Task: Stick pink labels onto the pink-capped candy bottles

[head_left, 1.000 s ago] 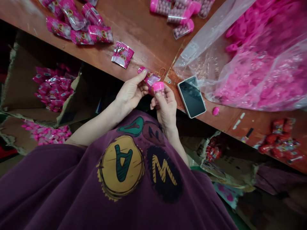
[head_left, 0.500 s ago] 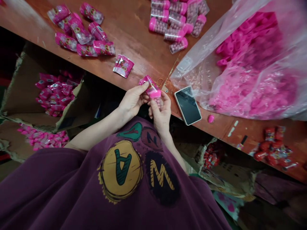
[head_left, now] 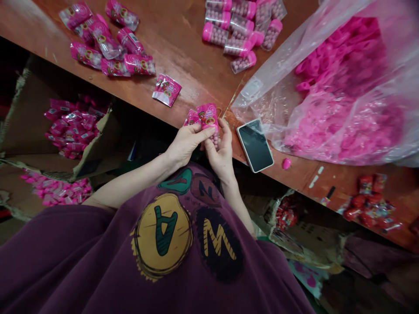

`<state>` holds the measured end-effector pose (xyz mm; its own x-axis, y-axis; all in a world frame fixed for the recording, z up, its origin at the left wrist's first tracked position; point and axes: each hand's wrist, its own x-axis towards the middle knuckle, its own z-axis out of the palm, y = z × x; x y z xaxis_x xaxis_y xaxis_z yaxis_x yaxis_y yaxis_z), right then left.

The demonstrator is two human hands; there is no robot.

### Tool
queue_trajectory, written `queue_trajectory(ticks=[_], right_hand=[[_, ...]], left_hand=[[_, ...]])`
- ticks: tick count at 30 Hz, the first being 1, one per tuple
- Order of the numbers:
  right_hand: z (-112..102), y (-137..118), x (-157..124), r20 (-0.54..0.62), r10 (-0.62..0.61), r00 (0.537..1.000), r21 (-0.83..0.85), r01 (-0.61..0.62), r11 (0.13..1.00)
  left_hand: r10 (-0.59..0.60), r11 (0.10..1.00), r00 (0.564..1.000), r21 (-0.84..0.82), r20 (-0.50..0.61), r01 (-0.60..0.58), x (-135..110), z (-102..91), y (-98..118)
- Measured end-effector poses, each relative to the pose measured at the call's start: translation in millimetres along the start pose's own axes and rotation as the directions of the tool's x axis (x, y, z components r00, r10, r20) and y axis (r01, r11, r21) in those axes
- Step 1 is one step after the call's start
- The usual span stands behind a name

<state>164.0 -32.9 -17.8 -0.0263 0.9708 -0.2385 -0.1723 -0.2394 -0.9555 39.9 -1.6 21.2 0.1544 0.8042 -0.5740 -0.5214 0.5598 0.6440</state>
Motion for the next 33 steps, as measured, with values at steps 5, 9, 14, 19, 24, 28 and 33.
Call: queue_trajectory(ticks=[5,9,14,19,24,28,33], right_hand=[[-4.3,-2.6,-11.1,0.106,0.047,0.993,0.045,-0.052,0.998],[-2.2,-3.5,-9.1,0.053,0.022,0.998,0.101,-0.027,0.995],[-2.5,1.6,-0.3,0.137,0.03,0.99,0.129,-0.048,0.991],[7.6,5.1,5.0,0.189,0.057,0.98,0.112,-0.079,0.991],[15.0,1.6,16.9,0.21,-0.066,0.976,-0.308,0.13,0.943],[7.0,11.7,20.4,0.29,-0.225,0.93,-0.762,0.366,0.534],[4.7,27.7,19.1,0.349,-0.188,0.918,-0.874,0.391,0.287]], left_hand=[[-0.042,0.995,0.997,-0.087,0.066,0.048,2.3,-3.2,4.2],[-0.124,0.992,0.984,-0.009,0.131,0.127,-0.5,-3.4,0.0],[-0.108,0.994,0.972,0.012,0.209,0.108,-3.3,-10.8,-1.8],[-0.034,0.999,0.991,0.04,0.129,0.029,-11.2,-14.8,-2.7],[0.203,0.979,0.964,0.021,-0.171,-0.202,-27.0,-51.9,26.4],[0.449,0.861,0.577,0.157,-0.682,-0.483,-36.7,-145.1,61.7],[0.335,0.913,0.396,0.189,-0.855,-0.362,-35.3,-182.2,56.2]])
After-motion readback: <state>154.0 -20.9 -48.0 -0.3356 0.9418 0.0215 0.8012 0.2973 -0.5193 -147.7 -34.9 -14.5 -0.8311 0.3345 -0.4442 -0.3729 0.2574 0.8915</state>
